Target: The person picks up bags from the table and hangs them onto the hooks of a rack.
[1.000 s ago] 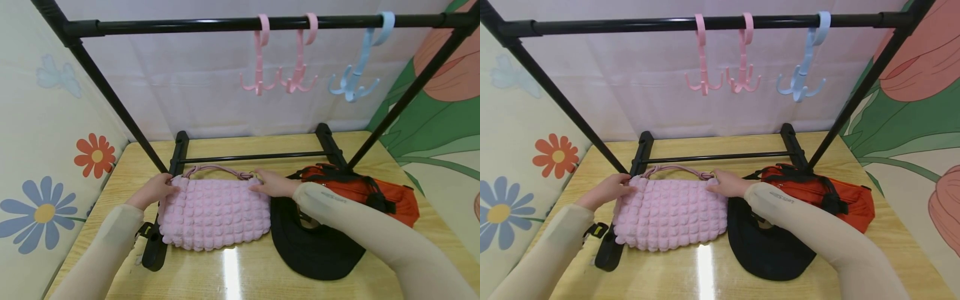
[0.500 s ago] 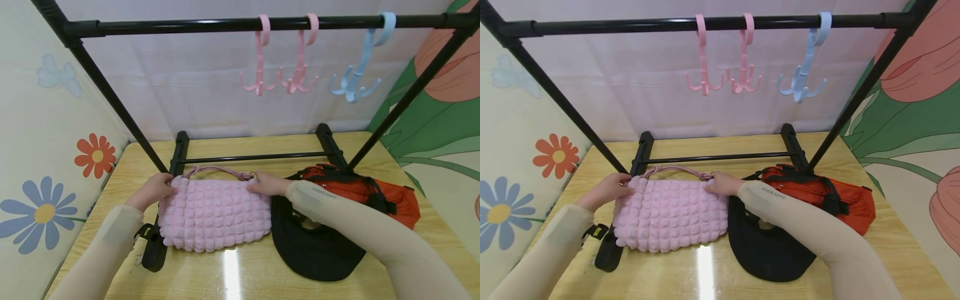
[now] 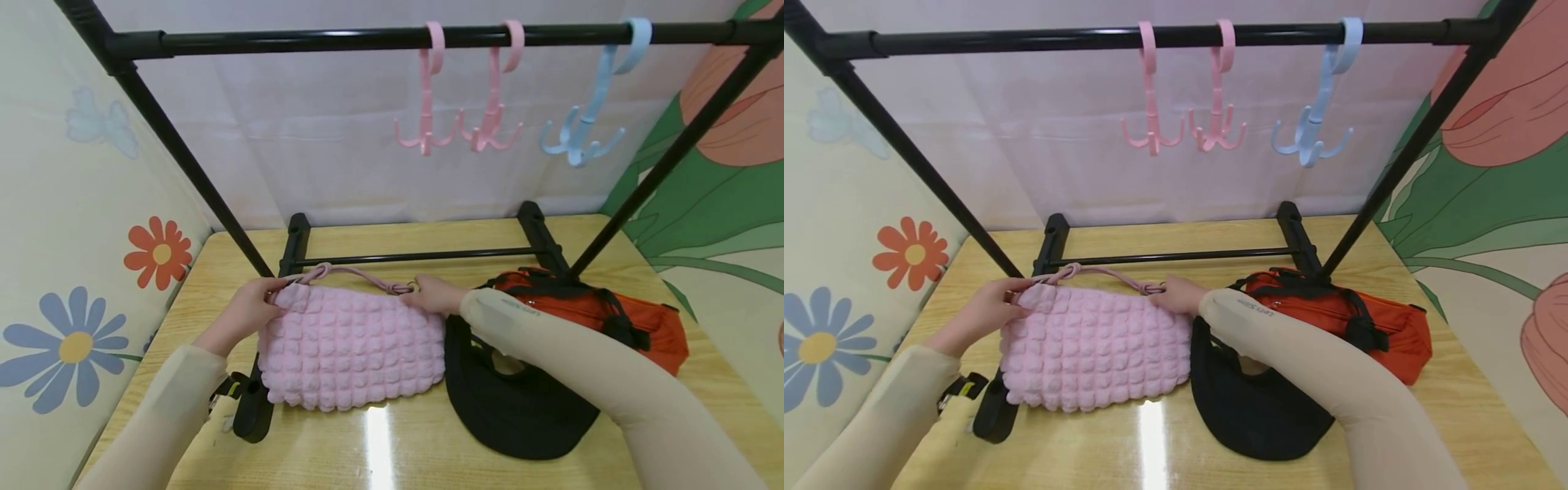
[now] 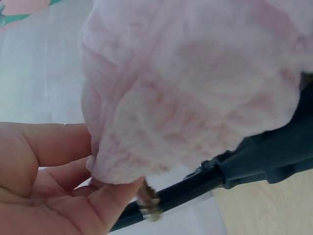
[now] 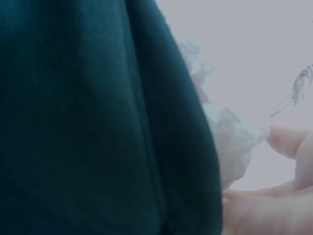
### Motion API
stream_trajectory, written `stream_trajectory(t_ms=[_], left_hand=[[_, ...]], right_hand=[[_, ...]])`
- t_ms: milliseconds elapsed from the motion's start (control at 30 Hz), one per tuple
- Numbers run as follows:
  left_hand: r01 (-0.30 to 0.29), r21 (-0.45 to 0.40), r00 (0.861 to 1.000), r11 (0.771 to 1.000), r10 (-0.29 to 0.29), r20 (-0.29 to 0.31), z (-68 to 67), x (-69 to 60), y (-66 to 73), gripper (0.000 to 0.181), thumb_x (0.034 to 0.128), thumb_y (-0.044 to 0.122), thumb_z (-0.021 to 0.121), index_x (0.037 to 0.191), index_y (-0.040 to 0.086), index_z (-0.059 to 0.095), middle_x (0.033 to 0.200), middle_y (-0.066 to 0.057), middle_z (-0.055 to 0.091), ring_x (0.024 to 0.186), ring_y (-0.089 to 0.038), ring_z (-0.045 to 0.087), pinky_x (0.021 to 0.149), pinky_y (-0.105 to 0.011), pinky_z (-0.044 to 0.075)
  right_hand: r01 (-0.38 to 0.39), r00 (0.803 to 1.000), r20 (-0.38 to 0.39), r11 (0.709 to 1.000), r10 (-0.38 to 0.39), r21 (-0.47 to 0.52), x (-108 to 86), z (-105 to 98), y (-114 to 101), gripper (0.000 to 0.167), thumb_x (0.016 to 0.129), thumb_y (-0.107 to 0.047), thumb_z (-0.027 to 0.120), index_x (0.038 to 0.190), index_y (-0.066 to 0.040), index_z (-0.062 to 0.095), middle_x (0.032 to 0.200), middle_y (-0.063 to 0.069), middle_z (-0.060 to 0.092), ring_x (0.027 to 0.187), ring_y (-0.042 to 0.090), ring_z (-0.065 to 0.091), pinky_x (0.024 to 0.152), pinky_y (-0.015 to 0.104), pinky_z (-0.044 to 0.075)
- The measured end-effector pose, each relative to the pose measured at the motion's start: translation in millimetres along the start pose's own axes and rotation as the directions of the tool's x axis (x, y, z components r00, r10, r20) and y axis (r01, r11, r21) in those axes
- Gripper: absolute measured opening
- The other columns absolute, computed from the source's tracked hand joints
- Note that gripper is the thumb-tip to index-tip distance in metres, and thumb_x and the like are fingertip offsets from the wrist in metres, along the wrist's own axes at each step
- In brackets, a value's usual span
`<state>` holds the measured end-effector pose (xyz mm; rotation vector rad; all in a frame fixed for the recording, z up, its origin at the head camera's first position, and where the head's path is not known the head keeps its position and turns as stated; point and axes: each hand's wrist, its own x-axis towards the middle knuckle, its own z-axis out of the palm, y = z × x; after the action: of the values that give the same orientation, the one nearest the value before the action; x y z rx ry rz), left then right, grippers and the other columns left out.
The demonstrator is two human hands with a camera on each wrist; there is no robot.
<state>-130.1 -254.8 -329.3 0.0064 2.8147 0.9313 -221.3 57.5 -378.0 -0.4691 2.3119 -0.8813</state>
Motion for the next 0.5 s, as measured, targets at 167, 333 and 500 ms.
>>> stream_trajectory(t_ms=[167,333,500], left_hand=[[-0.035,-0.05,0.998,0.998,0.033,-0.055,-4.2,-10.8,7.6,0.049,0.0868,-0.01,0.057,0.135,-0.013,0.048,0.123,-0.032,0.052,0.104,-0.04,0.051,0.081,-0.044,0.049],[-0.093,-0.085,0.992,0.992,0.084,-0.098,-6.5,-17.3,14.2,0.052,0.0855,-0.014,0.057,0.136,-0.007,0.05,0.117,-0.027,0.055,0.101,-0.037,0.052,0.077,-0.04,0.048],[-0.101,-0.142,0.989,0.985,0.083,-0.125,-7.2,-24.2,19.9,0.052,0.0851,-0.016,0.057,0.136,-0.004,0.053,0.119,-0.026,0.056,0.103,-0.037,0.054,0.077,-0.038,0.05]], right_hand=[[-0.007,1.0,-0.028,0.999,0.008,0.036,3.2,3,-1,0.067,0.102,-0.023,0.051,0.148,0.013,0.02,0.151,0.031,0.024,0.138,0.038,0.029,0.108,0.048,0.031],[0.016,0.996,-0.09,0.996,-0.008,0.092,8.6,4,1,0.067,0.098,-0.019,0.058,0.146,0.014,0.024,0.149,0.031,0.029,0.137,0.039,0.031,0.109,0.048,0.03],[0.034,0.991,-0.128,0.998,-0.027,0.056,9.3,3,-4,0.069,0.094,-0.021,0.064,0.143,0.015,0.031,0.143,0.032,0.039,0.132,0.039,0.039,0.108,0.046,0.032]])
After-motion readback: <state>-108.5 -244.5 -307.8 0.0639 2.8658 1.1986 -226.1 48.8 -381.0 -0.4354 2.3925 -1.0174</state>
